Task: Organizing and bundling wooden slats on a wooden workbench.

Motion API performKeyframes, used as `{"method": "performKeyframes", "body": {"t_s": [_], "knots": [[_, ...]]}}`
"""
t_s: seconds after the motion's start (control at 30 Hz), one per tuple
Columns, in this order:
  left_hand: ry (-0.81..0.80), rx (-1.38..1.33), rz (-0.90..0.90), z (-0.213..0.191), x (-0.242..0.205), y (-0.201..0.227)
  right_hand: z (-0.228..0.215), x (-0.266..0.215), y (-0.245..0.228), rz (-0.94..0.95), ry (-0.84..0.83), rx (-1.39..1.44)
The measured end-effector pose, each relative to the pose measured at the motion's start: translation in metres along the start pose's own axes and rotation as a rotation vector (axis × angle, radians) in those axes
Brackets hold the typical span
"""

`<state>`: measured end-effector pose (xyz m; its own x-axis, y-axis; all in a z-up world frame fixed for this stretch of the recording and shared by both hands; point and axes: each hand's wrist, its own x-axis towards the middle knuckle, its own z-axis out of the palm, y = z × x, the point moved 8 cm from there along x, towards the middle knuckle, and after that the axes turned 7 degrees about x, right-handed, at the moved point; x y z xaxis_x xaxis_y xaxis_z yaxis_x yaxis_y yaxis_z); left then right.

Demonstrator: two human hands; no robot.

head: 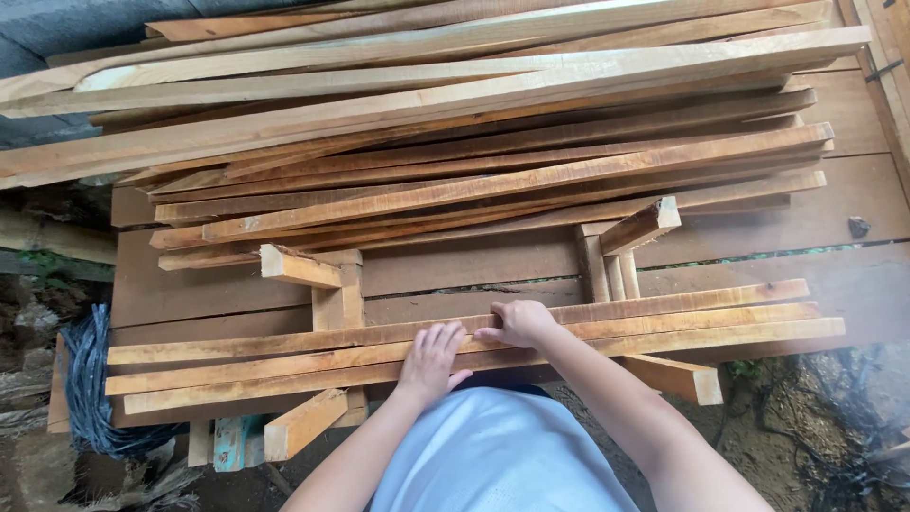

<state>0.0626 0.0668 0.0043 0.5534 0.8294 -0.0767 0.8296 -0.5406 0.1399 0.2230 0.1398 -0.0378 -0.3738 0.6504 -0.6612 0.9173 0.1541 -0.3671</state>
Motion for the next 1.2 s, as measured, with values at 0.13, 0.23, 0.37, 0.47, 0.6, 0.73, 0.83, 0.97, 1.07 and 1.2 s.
{"method": "performKeyframes", "body": {"t_s": [0.13, 0.23, 0.37, 0.47, 0.6, 0.73, 0.83, 0.97, 1.07, 1.2], "knots": [[-0.183, 0.027, -0.274, 0.017, -0.002, -0.029, -0.011, -0.011, -0.011, -0.018, -0.011, -0.001], [-0.32, -0.034, -0.33, 0.025, -0.004, -0.032, -0.01, -0.012, -0.01, -0.029, 0.002, -0.019], [-0.368, -0.089, -0.335, 0.025, -0.006, -0.033, -0.011, -0.012, -0.011, -0.025, 0.026, 0.015], [-0.396, -0.12, -0.334, 0.035, -0.006, -0.035, -0.01, -0.011, -0.007, -0.007, 0.077, 0.052], [-0.439, -0.131, -0.337, 0.045, -0.007, -0.036, -0.01, -0.008, -0.005, -0.002, 0.134, 0.085], [-0.448, -0.129, -0.342, 0.037, -0.005, -0.035, -0.019, -0.015, -0.011, -0.034, 0.185, 0.057], [-0.469, -0.14, -0.35, 0.032, -0.004, -0.037, -0.018, -0.011, -0.011, -0.038, 0.193, 0.05], [-0.417, -0.108, -0.351, 0.022, -0.006, -0.032, -0.006, -0.007, -0.007, 0.0, 0.136, 0.083], [-0.353, -0.084, -0.364, 0.016, -0.003, -0.032, -0.001, -0.001, -0.001, 0.031, 0.102, 0.101], [-0.329, -0.054, -0.351, 0.011, -0.002, -0.032, -0.012, -0.01, -0.009, 0.067, 0.045, 0.141]]}}
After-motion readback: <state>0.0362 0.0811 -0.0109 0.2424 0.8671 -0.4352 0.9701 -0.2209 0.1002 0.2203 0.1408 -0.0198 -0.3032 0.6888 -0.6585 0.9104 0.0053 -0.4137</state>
